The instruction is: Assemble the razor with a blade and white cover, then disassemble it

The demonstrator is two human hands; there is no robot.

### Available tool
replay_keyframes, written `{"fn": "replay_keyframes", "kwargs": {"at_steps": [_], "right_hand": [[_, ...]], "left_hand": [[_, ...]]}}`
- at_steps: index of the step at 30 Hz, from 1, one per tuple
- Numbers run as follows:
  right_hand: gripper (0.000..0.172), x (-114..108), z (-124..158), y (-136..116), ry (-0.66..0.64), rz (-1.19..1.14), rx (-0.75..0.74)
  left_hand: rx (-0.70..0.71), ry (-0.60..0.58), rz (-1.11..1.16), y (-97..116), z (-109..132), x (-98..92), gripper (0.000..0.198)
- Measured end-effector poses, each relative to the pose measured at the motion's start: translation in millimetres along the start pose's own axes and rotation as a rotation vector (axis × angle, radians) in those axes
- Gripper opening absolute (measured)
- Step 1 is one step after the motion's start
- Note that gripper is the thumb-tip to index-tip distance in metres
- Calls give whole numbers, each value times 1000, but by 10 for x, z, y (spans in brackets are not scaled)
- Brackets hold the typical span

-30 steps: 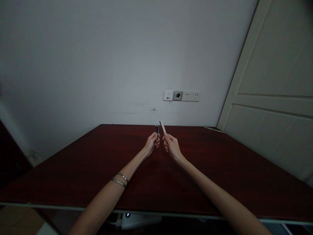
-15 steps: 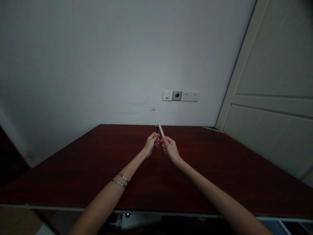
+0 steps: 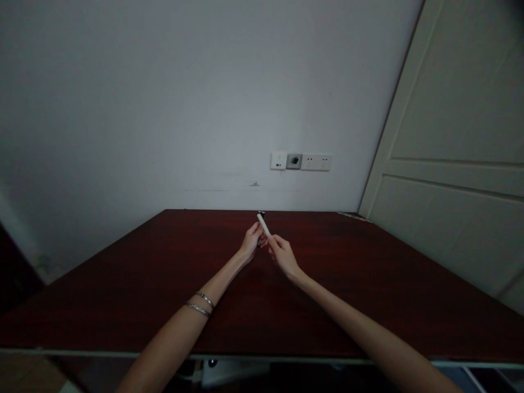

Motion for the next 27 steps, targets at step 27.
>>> {"fn": "replay_keyframes", "kwargs": {"at_steps": [27], "right_hand": [[40,-267,26,76,92,-139,25]], "left_hand": [[29,111,-249,102,37,-89,19]]}}
Point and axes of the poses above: each hand's wrist, its own z-axis away from the middle knuckle, its own x-axis out of the palm, y = z × x, the point moved 6 cm from there along -z, towards the middle knuckle, and after that the axes turned 12 degrees about -y, right-handed, at the moved point
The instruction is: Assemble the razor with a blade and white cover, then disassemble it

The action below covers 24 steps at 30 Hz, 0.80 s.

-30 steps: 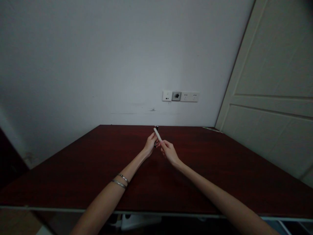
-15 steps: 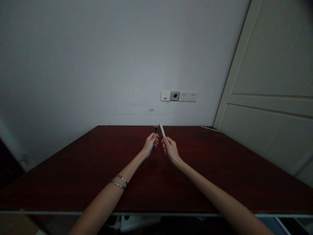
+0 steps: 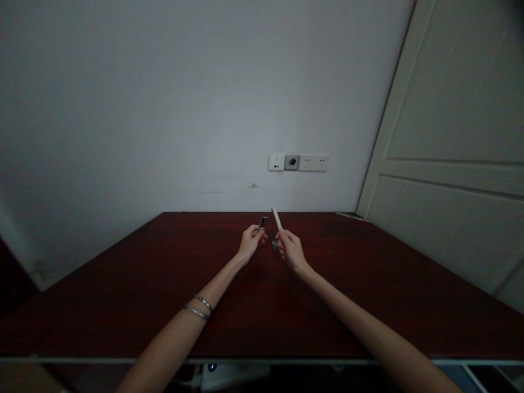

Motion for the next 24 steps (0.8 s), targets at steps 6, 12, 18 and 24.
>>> {"fn": "replay_keyframes", "kwargs": {"at_steps": [6,12,18,24], "right_hand": [[41,105,-22,27,-27,15,17],[42,194,15,126,-52,-45,74],[43,207,41,143,-32,-148,122],[44,237,94,253,-66,-170,198]], "left_hand": [[-41,44,74,-21,15,15,21],[-11,56,57,2,7,0,20],[-9,56,43,18,14,7,21],[-3,20,37,104,17,43,24]]}}
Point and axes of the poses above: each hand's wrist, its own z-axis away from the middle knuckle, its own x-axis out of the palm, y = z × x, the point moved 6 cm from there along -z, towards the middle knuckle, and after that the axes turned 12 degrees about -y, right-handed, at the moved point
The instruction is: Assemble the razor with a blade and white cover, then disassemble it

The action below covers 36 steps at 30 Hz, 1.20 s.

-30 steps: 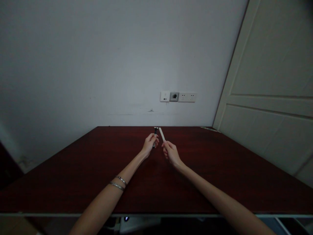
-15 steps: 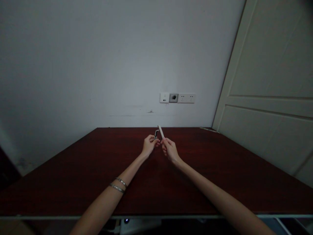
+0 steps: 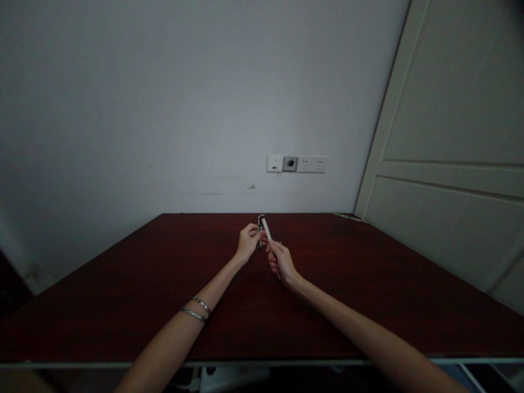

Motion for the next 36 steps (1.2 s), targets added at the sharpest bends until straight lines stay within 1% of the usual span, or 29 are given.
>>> {"fn": "replay_keyframes", "kwargs": {"at_steps": [2,3,5,6,8,10,12,13,15,17,19,21,27,29,34,36], "right_hand": [[43,-20,-2,-9,-18,8,-11],[42,-48,-23,-68,-20,22,-52],[40,-129,-110,-277,-32,94,-155],[39,-171,-177,-404,-60,167,-189],[39,-276,-334,-644,-127,325,-185],[39,-406,-462,-903,-141,532,-227],[39,-483,-543,-1074,-185,761,-228],[40,-495,-564,-1120,-220,859,-218],[42,-477,-571,-1159,-275,1019,-198],[43,-432,-560,-1153,-298,1141,-178],[45,-410,-552,-1140,-283,1225,-156],[45,-440,-543,-1142,-255,1272,-145],[44,-665,-447,-1170,-219,1275,-162],[45,-652,-425,-1156,-203,1269,-174],[44,-476,-451,-1100,-194,1248,-208],[44,-498,-452,-1089,-188,1228,-213]], "left_hand": [[-14,-3,0,5,0,-15,26],[-27,-9,1,-2,1,-21,27],[-65,-29,5,-29,5,-24,28],[-85,-44,9,-44,8,-19,28],[-116,-79,17,-66,13,-1,27],[-131,-102,25,-74,15,11,27],[-139,-108,30,-79,14,11,27],[-141,-107,31,-81,14,8,27],[-144,-110,28,-88,15,5,28],[-147,-119,18,-96,19,8,28],[-145,-126,5,-100,26,12,28],[-135,-127,-10,-94,32,15,28],[-112,-116,-35,-83,25,3,30],[-109,-106,-42,-92,21,-9,30],[-112,-129,-64,-118,23,-3,33],[-88,-142,-65,-105,19,0,34]]}}
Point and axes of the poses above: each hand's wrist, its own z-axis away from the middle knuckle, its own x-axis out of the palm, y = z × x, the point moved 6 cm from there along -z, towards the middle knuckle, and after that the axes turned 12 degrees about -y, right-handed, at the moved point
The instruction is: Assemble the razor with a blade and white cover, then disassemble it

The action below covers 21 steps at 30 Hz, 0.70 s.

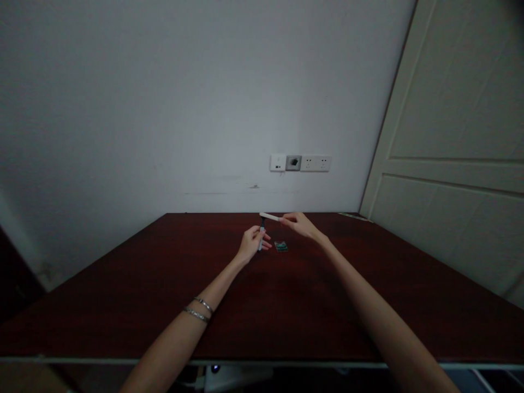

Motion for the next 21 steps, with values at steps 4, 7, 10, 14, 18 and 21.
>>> {"fn": "replay_keyframes", "kwargs": {"at_steps": [4,7,10,14,18,21], "right_hand": [[44,1,138,193,2,-73,-9],[43,90,262,288,47,-220,5],[42,287,306,246,93,-521,97],[38,549,253,-68,54,-812,114],[39,792,291,-246,43,-933,117],[40,1009,401,-247,67,-1024,130]], "left_hand": [[37,-11,4,14,-18,-16,34],[45,5,12,-9,-29,-30,31],[27,20,-24,-49,-26,-14,24],[22,22,-92,-72,-7,31,16],[74,1,-117,-52,-3,49,12],[95,-17,-110,-42,-19,47,12]]}}
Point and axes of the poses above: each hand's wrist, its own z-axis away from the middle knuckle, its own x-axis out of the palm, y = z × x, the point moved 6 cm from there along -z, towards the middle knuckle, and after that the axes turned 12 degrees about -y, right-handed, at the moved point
